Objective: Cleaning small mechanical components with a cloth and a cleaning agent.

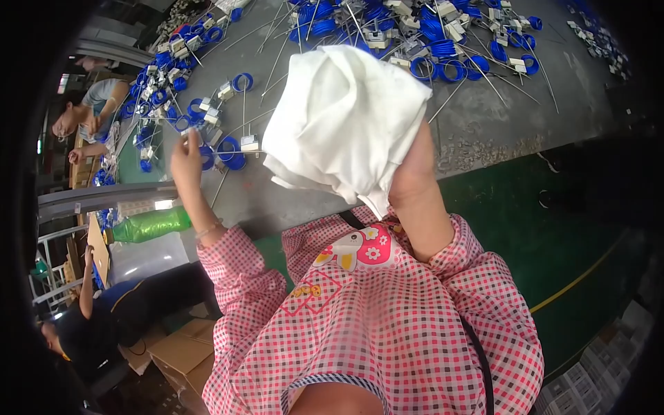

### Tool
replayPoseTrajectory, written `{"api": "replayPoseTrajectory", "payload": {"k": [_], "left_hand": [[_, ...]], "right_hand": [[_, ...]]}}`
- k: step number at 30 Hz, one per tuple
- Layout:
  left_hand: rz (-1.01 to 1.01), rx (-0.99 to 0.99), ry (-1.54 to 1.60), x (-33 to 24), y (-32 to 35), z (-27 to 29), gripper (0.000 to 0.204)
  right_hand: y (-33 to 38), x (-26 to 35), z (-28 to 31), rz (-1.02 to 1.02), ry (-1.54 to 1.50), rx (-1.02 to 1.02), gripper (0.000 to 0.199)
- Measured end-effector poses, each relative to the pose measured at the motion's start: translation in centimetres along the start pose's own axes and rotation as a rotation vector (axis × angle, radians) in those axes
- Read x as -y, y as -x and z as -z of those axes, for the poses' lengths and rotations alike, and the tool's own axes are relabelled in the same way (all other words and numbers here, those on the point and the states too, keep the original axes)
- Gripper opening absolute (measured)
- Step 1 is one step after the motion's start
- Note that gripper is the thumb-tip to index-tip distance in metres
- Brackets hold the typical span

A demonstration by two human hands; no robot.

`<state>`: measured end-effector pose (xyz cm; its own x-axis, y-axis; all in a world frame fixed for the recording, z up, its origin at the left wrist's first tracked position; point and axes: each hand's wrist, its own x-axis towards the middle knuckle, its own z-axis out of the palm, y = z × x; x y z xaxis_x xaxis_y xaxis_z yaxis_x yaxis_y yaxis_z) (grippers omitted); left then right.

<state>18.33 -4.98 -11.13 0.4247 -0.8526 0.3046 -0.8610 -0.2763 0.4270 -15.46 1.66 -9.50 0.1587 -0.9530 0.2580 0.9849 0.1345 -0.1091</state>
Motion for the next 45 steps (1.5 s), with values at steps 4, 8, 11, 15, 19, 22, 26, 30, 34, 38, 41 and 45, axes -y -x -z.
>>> {"api": "replayPoseTrajectory", "payload": {"k": [4,8,11,15,19,22,26,30,34,38,41,45], "left_hand": [[-0.161,-0.33,-0.365,-1.1,1.7,-0.7,0.038],[-0.315,0.071,0.56,-9.4,6.9,2.5,0.029],[-0.649,0.264,0.607,-12.6,10.1,3.1,0.031],[-0.606,0.193,0.675,-13.0,10.7,1.9,0.027],[-0.597,0.181,0.965,-13.4,9.9,2.7,0.022],[-0.349,0.379,1.104,-14.2,10.1,3.9,0.022],[-0.651,0.358,0.881,-15.8,8.6,4.4,0.022],[-0.56,0.339,1.047,-17.2,8.1,4.8,0.031],[-0.358,0.639,1.405,-17.1,8.6,5.0,0.062],[-0.624,0.785,0.735,-14.5,9.6,4.2,0.045],[-0.61,0.724,0.749,-13.0,9.3,3.0,0.028],[-0.425,0.545,0.817,-12.8,6.6,3.6,0.021]], "right_hand": [[-0.7,0.0,-0.4,-0.1,-0.13,-0.025,0.056],[-0.7,-0.7,-0.5,-0.093,-0.084,-0.073,0.07],[-0.3,-2.2,-0.6,-0.11,0.045,-0.12,0.07],[-0.4,-2.8,-0.8,-0.07,0.417,-0.133,0.058],[-0.8,-1.4,-0.1,-0.074,0.799,-0.076,0.05],[-1.5,-0.7,-1.6,-0.067,1.03,-0.037,0.054],[-2.7,-0.4,-4.0,0.327,1.743,0.358,0.064],[-4.2,0.1,-5.0,0.112,1.554,0.372,0.052],[-4.7,0.8,-6.0,0.086,1.434,0.17,0.018],[-5.5,1.7,-6.4,0.337,1.259,0.088,0.017],[-6.0,2.8,-5.8,0.424,1.149,-0.025,0.03],[-6.8,4.7,-7.7,0.198,1.454,0.013,0.03]]}}
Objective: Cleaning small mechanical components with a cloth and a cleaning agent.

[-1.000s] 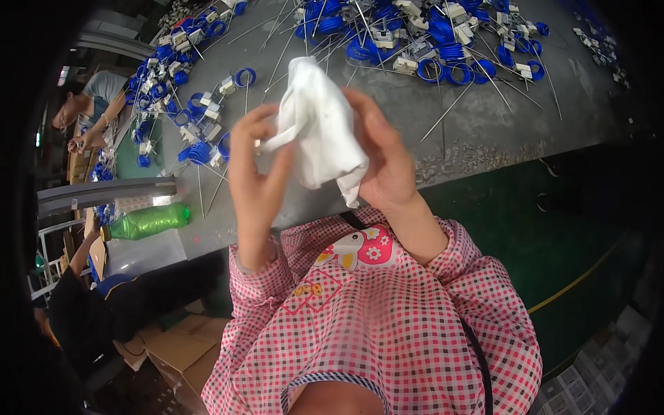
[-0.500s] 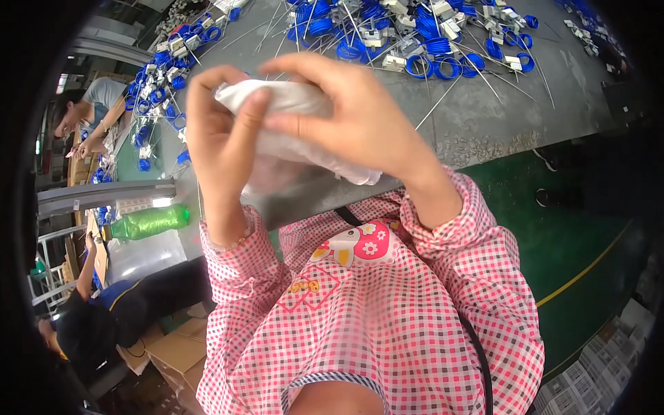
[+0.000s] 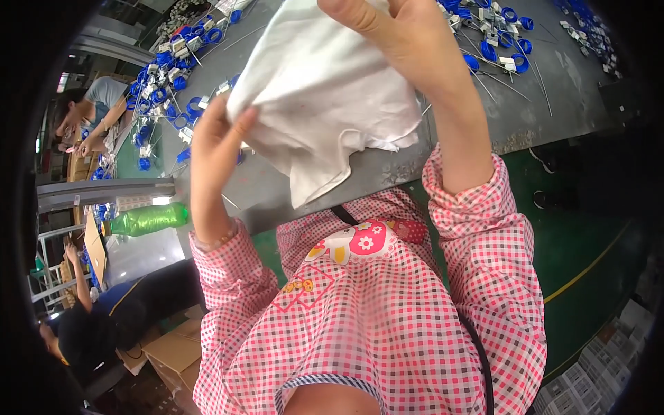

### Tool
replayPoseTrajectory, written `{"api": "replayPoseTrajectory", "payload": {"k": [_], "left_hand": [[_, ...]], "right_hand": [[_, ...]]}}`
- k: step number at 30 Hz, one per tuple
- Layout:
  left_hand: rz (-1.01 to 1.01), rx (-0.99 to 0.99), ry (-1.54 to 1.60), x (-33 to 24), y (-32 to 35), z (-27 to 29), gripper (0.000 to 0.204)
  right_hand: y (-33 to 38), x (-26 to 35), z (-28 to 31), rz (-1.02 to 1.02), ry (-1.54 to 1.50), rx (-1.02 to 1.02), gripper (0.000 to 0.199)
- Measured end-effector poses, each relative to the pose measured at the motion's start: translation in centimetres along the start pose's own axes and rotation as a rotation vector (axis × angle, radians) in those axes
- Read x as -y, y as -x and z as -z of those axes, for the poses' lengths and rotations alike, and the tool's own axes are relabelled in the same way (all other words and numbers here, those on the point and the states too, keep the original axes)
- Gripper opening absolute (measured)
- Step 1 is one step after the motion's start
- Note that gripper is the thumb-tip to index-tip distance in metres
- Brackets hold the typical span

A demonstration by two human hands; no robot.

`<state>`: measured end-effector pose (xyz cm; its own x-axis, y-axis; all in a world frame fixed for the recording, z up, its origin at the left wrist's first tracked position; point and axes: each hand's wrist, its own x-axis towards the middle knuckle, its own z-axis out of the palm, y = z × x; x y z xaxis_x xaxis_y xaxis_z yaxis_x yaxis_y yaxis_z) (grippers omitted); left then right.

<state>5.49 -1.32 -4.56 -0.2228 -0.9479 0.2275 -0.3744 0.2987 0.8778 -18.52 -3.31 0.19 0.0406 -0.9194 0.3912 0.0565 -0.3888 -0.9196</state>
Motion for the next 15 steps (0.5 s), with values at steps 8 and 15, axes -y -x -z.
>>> {"api": "replayPoseTrajectory", "payload": {"k": [8,15], "left_hand": [[-0.06,-0.138,-0.036,-1.6,-1.5,0.7,0.019],[-0.118,0.04,-0.31,-0.6,-0.7,-0.3,0.021]], "right_hand": [[-2.4,-0.3,1.8,0.168,0.127,-0.019,0.017],[-3.9,-0.4,2.2,0.216,-0.866,0.322,0.02]]}}
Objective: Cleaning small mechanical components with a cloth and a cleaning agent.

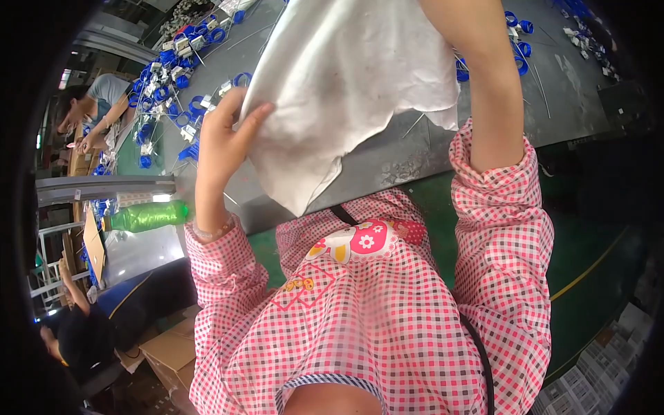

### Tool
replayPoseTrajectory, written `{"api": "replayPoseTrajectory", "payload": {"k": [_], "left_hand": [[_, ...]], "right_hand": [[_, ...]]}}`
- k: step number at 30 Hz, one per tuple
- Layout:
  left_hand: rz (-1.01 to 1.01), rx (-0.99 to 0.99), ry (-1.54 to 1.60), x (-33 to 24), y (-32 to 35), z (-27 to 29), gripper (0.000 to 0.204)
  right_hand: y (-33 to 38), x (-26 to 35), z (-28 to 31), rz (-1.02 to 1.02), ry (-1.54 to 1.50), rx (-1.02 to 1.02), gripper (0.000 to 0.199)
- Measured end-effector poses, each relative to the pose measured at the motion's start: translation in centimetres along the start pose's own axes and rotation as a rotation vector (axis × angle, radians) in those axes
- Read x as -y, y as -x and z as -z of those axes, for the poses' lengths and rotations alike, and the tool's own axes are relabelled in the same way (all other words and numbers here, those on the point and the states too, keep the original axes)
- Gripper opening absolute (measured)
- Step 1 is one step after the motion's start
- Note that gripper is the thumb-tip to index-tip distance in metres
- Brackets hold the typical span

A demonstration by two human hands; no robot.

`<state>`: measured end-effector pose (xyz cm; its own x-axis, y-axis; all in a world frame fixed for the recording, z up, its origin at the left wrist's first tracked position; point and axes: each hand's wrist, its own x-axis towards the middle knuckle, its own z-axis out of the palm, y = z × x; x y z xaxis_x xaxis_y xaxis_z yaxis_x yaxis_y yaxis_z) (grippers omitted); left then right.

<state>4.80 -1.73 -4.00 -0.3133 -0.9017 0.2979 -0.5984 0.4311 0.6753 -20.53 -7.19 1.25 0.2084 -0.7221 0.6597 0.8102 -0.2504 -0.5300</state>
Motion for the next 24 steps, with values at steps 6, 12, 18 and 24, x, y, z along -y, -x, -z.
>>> {"api": "replayPoseTrajectory", "payload": {"k": [6,12,18,24], "left_hand": [[-0.132,-0.245,-0.255,2.7,-0.2,-0.4,0.012],[-0.073,-0.336,-0.312,2.6,-0.2,-1.2,0.013],[0.254,-0.39,0.074,5.3,1.7,-2.6,0.02],[0.414,-0.222,0.494,3.4,3.3,-2.6,0.024]], "right_hand": [[0.3,1.5,-3.4,0.048,0.949,-0.223,0.017],[1.1,-2.2,-4.9,0.248,-0.007,0.175,0.018],[7.3,-3.5,-10.9,-0.011,1.158,0.425,0.027],[11.2,-7.4,-7.6,-0.321,1.046,0.346,0.02]]}}
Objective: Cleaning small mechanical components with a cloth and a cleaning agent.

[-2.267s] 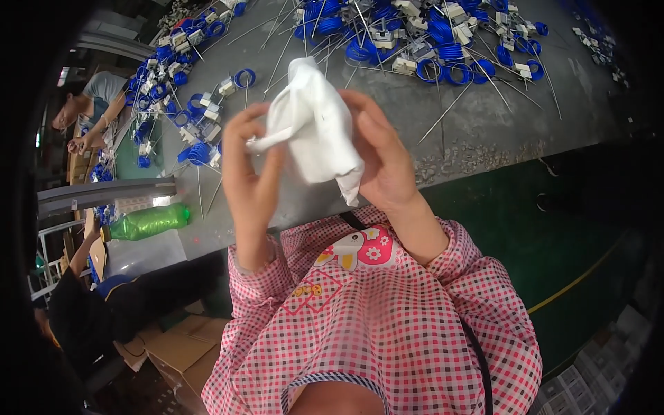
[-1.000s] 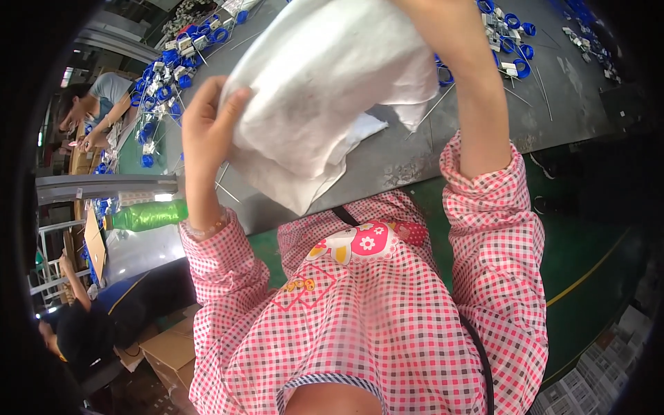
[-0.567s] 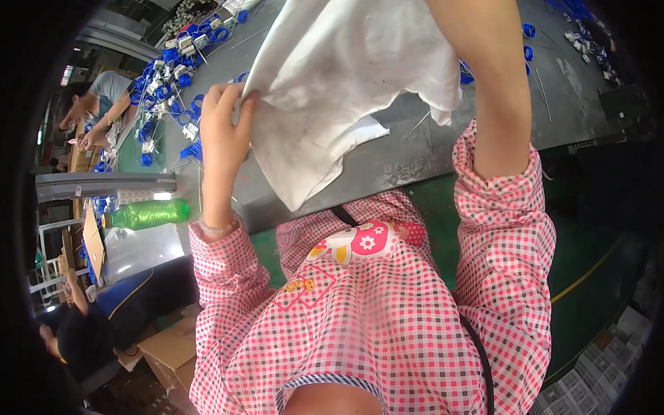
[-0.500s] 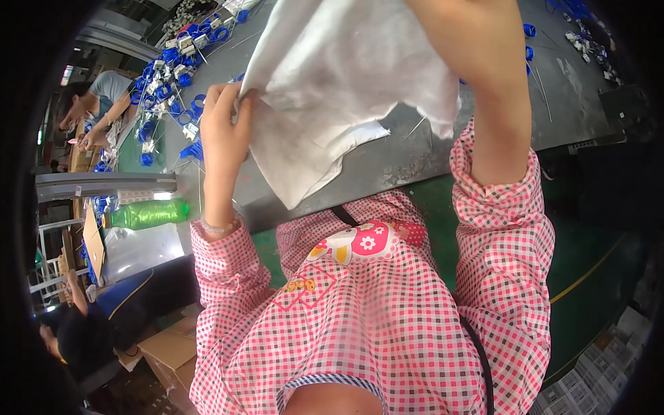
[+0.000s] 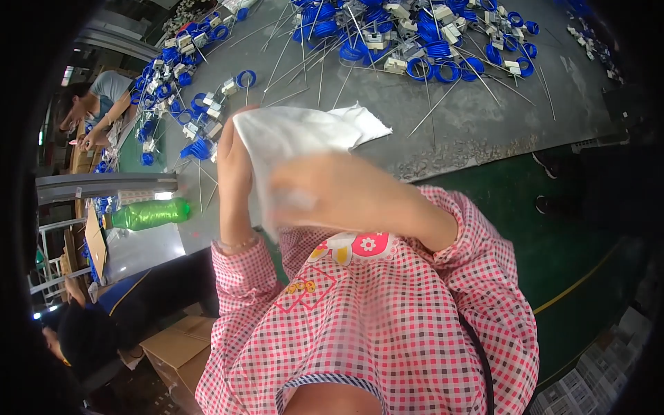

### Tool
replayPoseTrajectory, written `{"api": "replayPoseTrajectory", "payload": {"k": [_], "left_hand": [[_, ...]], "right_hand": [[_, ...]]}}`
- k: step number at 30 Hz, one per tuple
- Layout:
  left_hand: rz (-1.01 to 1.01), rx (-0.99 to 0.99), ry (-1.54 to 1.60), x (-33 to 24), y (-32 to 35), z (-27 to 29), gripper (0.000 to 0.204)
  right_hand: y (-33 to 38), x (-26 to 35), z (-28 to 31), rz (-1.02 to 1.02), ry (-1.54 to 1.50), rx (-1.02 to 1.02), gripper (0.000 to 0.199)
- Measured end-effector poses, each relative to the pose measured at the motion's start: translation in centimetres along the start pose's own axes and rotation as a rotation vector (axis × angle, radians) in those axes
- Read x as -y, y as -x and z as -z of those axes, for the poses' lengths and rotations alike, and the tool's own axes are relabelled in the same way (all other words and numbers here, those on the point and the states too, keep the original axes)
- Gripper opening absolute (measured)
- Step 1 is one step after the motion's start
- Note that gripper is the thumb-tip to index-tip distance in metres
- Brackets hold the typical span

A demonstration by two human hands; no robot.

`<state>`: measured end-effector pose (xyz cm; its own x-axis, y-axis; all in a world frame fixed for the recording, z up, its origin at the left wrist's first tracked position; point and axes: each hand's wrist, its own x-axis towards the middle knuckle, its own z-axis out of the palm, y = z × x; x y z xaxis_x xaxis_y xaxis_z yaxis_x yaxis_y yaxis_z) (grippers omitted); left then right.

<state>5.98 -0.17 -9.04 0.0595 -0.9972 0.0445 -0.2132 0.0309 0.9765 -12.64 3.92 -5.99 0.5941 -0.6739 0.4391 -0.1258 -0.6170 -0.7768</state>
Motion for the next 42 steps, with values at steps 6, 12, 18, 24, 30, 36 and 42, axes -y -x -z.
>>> {"api": "replayPoseTrajectory", "payload": {"k": [6,12,18,24,30,36,42], "left_hand": [[0.177,-0.016,0.694,1.5,1.9,0.6,0.036],[0.005,0.071,0.414,-2.6,4.5,0.4,0.055],[-0.039,0.065,0.735,-5.9,6.6,-0.1,0.082],[-0.137,0.053,1.027,-6.5,7.5,-0.7,0.088],[-0.147,0.038,0.781,-7.0,6.5,-0.3,0.086],[-0.248,0.046,0.383,-8.6,4.7,0.9,0.072],[-0.288,0.193,0.209,-9.0,1.0,2.7,0.058]], "right_hand": [[3.6,-7.7,2.1,-0.635,0.326,-0.078,0.022],[4.8,-9.2,-0.1,-0.774,-0.141,-0.072,0.017],[3.8,-8.0,-2.6,-0.446,-0.682,0.217,0.025],[2.4,-6.7,-5.3,-0.488,-1.48,0.178,0.046],[2.7,-4.6,-3.1,-0.128,-1.931,-0.032,0.071],[0.7,-2.9,2.1,-0.207,-1.429,-0.291,0.06],[-2.8,-1.6,7.1,0.004,-0.78,-0.469,0.033]]}}
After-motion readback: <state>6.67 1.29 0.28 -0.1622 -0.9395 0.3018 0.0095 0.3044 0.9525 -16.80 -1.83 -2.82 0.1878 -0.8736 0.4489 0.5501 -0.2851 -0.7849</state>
